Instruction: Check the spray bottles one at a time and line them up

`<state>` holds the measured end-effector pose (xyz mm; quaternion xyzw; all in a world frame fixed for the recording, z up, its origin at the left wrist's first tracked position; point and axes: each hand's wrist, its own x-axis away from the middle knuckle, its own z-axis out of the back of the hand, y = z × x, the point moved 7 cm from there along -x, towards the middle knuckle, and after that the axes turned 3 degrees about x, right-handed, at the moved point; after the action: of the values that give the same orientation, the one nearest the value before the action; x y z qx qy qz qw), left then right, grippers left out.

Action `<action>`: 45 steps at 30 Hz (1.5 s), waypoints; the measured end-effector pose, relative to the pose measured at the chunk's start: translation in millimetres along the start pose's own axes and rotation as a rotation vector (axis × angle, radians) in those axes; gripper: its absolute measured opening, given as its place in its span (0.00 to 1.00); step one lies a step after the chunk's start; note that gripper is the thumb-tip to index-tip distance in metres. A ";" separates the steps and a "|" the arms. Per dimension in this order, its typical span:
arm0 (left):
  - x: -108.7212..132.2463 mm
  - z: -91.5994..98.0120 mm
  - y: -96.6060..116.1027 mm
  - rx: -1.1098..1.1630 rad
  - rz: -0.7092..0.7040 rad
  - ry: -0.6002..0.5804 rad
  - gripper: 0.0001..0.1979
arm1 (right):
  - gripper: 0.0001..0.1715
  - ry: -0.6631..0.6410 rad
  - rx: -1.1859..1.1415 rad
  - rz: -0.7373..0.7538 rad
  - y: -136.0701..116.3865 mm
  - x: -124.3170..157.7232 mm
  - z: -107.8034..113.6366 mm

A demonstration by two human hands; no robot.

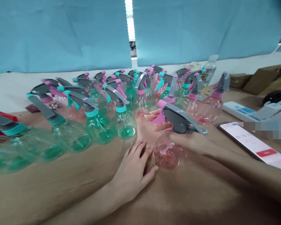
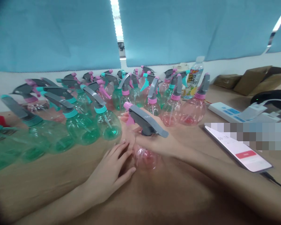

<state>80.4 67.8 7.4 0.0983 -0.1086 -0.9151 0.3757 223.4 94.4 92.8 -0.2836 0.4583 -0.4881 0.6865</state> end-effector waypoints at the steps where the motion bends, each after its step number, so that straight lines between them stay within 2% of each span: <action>1: 0.1 -0.4 -0.1 -0.003 0.000 -0.001 0.22 | 0.12 0.006 -0.001 0.005 0.0 0.1 0.4; 7: 1.2 0.0 0.1 0.008 -0.012 0.024 0.21 | 0.10 -0.019 0.003 -0.003 0.9 0.5 -1.1; 13: 0.9 1.0 -0.2 0.009 -0.008 0.026 0.21 | 0.17 -0.101 0.010 -0.013 -0.7 -0.5 -3.8; 18: 0.9 -0.5 -0.6 0.000 -0.017 0.025 0.21 | 0.17 -0.093 0.023 -0.014 0.3 -0.8 -3.5; 24: 0.8 -1.6 -1.5 -0.006 -0.022 0.034 0.21 | 0.21 -0.101 -0.024 0.056 -2.8 -0.7 -5.3; 33: 1.5 -1.5 -0.7 -0.021 -0.022 0.036 0.22 | 0.22 -0.100 -0.061 0.036 -0.4 1.2 -6.0; 41: 2.6 -0.8 -0.2 -0.021 -0.023 0.042 0.21 | 0.25 -0.106 -0.099 0.077 -0.7 -0.3 -8.1; 45: 2.0 -1.0 -0.6 -0.023 -0.025 0.044 0.22 | 0.25 -0.064 -0.068 0.057 0.9 -1.4 -6.1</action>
<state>78.9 66.6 6.1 0.1152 -0.0885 -0.9186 0.3676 218.0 96.4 90.1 -0.3090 0.4604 -0.4429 0.7045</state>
